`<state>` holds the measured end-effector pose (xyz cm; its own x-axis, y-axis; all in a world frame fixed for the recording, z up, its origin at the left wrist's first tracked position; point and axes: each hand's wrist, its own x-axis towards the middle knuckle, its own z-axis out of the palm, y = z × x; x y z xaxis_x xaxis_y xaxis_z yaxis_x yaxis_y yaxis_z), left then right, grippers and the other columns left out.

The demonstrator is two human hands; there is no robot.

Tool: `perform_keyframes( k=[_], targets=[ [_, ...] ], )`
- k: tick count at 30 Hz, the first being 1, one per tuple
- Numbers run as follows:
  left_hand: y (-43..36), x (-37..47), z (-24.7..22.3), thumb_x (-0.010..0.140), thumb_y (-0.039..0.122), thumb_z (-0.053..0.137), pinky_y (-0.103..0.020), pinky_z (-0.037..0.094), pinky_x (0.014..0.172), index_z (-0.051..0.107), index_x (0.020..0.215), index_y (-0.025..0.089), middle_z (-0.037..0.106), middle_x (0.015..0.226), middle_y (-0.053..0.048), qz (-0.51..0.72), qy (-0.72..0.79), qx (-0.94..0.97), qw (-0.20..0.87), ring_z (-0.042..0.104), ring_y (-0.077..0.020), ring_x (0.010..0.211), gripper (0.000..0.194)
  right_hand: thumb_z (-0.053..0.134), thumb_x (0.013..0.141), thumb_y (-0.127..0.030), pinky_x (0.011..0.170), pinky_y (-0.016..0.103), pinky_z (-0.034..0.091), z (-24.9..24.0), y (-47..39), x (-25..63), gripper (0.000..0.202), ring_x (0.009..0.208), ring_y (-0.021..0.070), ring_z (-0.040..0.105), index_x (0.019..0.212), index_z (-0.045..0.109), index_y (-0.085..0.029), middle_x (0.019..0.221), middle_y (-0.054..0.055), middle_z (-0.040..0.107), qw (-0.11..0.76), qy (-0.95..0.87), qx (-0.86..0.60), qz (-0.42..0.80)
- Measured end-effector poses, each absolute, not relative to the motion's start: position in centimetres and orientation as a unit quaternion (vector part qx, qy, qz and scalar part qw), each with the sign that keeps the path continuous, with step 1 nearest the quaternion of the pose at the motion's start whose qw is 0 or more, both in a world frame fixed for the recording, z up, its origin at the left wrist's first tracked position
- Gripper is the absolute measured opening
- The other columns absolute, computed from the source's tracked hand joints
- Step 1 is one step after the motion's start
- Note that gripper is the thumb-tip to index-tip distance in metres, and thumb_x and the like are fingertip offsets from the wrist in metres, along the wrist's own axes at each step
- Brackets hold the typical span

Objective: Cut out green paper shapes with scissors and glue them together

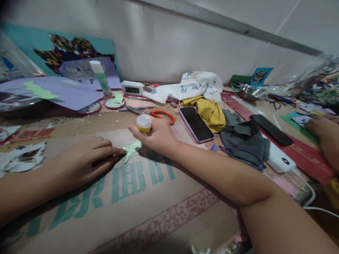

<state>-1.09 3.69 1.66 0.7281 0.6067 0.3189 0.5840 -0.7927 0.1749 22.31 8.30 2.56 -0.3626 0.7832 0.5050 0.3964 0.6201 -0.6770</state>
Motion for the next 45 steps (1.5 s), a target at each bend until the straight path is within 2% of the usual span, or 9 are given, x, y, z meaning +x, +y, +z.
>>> perform_keyframes(
  k=[7, 13, 19, 24, 30, 35, 38, 42, 45],
  targets=[
    [3.7, -1.1, 1.6, 0.098, 0.021, 0.051, -0.034, 0.039, 0.065, 0.074, 0.107, 0.021, 0.067, 0.078, -0.004, 0.178, 0.323, 0.929, 0.035, 0.060, -0.0206, 0.071, 0.024, 0.064, 0.089, -0.041, 0.056, 0.026, 0.034, 2.6, 8.3, 22.4, 0.037, 0.056, 0.0113, 0.045, 0.064, 0.045, -0.021, 0.059, -0.004, 0.046, 0.416, -0.797, -0.365, 0.244],
    [3.7, -1.2, 1.4, 0.099, 0.021, 0.050, -0.034, 0.040, 0.067, 0.074, 0.108, 0.020, 0.067, 0.080, -0.005, 0.184, 0.320, 0.928, 0.044, 0.061, -0.0212, 0.073, 0.025, 0.061, 0.091, -0.046, 0.061, 0.027, 0.038, 2.5, 8.5, 22.4, 0.037, 0.062, 0.0132, 0.050, 0.067, 0.047, -0.021, 0.064, -0.002, 0.052, 0.397, -0.801, -0.368, 0.254],
    [3.7, -1.1, 1.5, 0.100, 0.024, 0.050, -0.034, 0.039, 0.066, 0.074, 0.107, 0.019, 0.066, 0.079, -0.005, 0.184, 0.320, 0.929, 0.037, 0.061, -0.0215, 0.072, 0.026, 0.060, 0.092, -0.048, 0.062, 0.027, 0.038, 2.6, 8.4, 22.4, 0.041, 0.062, 0.0134, 0.050, 0.065, 0.046, -0.021, 0.063, -0.002, 0.050, 0.388, -0.810, -0.365, 0.244],
    [3.7, -1.2, 1.6, 0.100, 0.025, 0.049, -0.033, 0.038, 0.064, 0.073, 0.106, 0.020, 0.064, 0.076, -0.004, 0.181, 0.318, 0.930, 0.044, 0.059, -0.0208, 0.070, 0.025, 0.063, 0.091, -0.054, 0.061, 0.026, 0.041, 2.8, 8.0, 22.2, 0.041, 0.062, 0.0134, 0.052, 0.070, 0.053, -0.020, 0.065, -0.001, 0.055, 0.368, -0.811, -0.321, 0.323],
    [3.8, -1.2, 1.6, 0.100, 0.024, 0.050, -0.033, 0.037, 0.064, 0.072, 0.106, 0.021, 0.064, 0.076, -0.003, 0.178, 0.320, 0.930, 0.040, 0.059, -0.0207, 0.071, 0.024, 0.063, 0.090, -0.045, 0.061, 0.026, 0.040, 2.7, 8.1, 22.3, 0.035, 0.062, 0.0128, 0.051, 0.069, 0.050, -0.020, 0.064, -0.002, 0.053, 0.376, -0.813, -0.339, 0.288],
    [3.8, -1.3, 1.4, 0.100, 0.026, 0.050, -0.033, 0.039, 0.066, 0.072, 0.108, 0.022, 0.065, 0.079, -0.004, 0.183, 0.324, 0.927, 0.056, 0.060, -0.0212, 0.073, 0.024, 0.064, 0.090, -0.044, 0.061, 0.027, 0.041, 2.7, 7.9, 22.3, 0.033, 0.062, 0.0139, 0.053, 0.070, 0.052, -0.021, 0.064, -0.002, 0.053, 0.368, -0.816, -0.322, 0.309],
    [3.6, -1.3, 1.5, 0.101, 0.026, 0.049, -0.033, 0.039, 0.066, 0.073, 0.107, 0.022, 0.066, 0.080, -0.004, 0.189, 0.330, 0.923, 0.061, 0.060, -0.0211, 0.072, 0.025, 0.065, 0.090, -0.044, 0.061, 0.027, 0.043, 2.9, 7.7, 22.5, 0.030, 0.062, 0.0140, 0.054, 0.075, 0.055, -0.020, 0.067, -0.001, 0.056, 0.414, -0.793, -0.314, 0.318],
    [3.3, -1.0, 1.6, 0.101, 0.024, 0.049, -0.032, 0.040, 0.066, 0.073, 0.109, 0.021, 0.069, 0.082, -0.005, 0.199, 0.327, 0.923, 0.039, 0.062, -0.0213, 0.074, 0.025, 0.069, 0.088, -0.051, 0.068, 0.029, 0.051, 3.3, 8.4, 22.7, 0.031, 0.072, 0.0160, 0.060, 0.087, 0.061, -0.021, 0.079, 0.002, 0.063, 0.504, -0.724, -0.323, 0.343],
    [3.3, -0.8, 1.5, 0.102, 0.023, 0.049, -0.033, 0.039, 0.065, 0.073, 0.104, 0.022, 0.068, 0.079, -0.004, 0.205, 0.328, 0.922, -0.009, 0.061, -0.0212, 0.070, 0.024, 0.075, 0.084, -0.049, 0.069, 0.031, 0.055, 4.1, 9.3, 22.9, 0.034, 0.076, 0.0177, 0.063, 0.104, 0.065, -0.024, 0.086, 0.002, 0.065, 0.510, -0.680, -0.348, 0.395]
  ],
)
